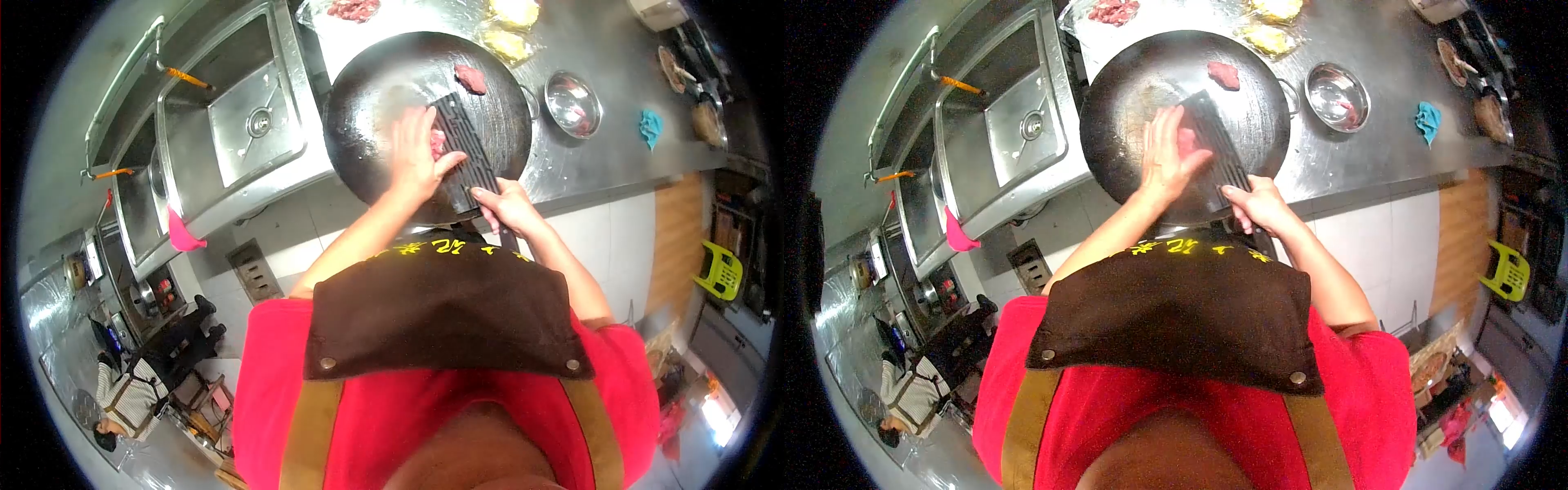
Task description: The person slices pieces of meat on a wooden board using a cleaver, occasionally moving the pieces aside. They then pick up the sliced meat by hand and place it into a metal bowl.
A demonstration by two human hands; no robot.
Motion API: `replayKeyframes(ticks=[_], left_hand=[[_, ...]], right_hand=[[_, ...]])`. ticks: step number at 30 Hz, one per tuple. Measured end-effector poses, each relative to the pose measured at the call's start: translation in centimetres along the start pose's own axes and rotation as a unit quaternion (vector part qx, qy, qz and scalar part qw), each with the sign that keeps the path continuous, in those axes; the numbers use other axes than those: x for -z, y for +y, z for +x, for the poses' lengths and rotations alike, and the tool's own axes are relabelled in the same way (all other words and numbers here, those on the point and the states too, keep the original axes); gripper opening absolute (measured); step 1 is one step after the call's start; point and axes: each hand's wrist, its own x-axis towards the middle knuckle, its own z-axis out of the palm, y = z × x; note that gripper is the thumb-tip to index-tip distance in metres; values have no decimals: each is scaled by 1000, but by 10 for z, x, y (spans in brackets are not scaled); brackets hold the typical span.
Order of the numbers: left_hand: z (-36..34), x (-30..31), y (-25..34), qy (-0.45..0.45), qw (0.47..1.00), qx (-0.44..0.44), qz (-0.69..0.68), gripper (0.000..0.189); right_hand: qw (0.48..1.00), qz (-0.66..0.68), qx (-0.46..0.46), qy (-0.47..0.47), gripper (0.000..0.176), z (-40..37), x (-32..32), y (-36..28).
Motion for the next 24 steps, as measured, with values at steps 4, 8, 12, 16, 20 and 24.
replayKeyframes(ticks=[4, 8, 12, 16, 20, 24], left_hand=[[2, -15, 14, 106, 981, 114, -116, 69], [24, -23, 34, 138, 971, 90, -172, 49], [81, -63, 83, 152, 961, -45, -226, 28], [142, -136, 131, 161, 916, -88, -356, 21], [165, -215, 134, -11, 951, -67, -303, 17], [159, -219, 117, 15, 973, -205, -100, 21]], right_hand=[[999, 26, 11, -35, 23, 9, -28, -8], [998, 25, 61, 15, 20, -9, -16, -16], [984, 50, 92, 146, 17, -48, 24, -35], [941, 124, 159, 271, 16, -65, 85, -28], [897, 126, 198, 374, 14, -77, 136, -15], [896, 139, 165, 388, 14, -85, 166, 5]])
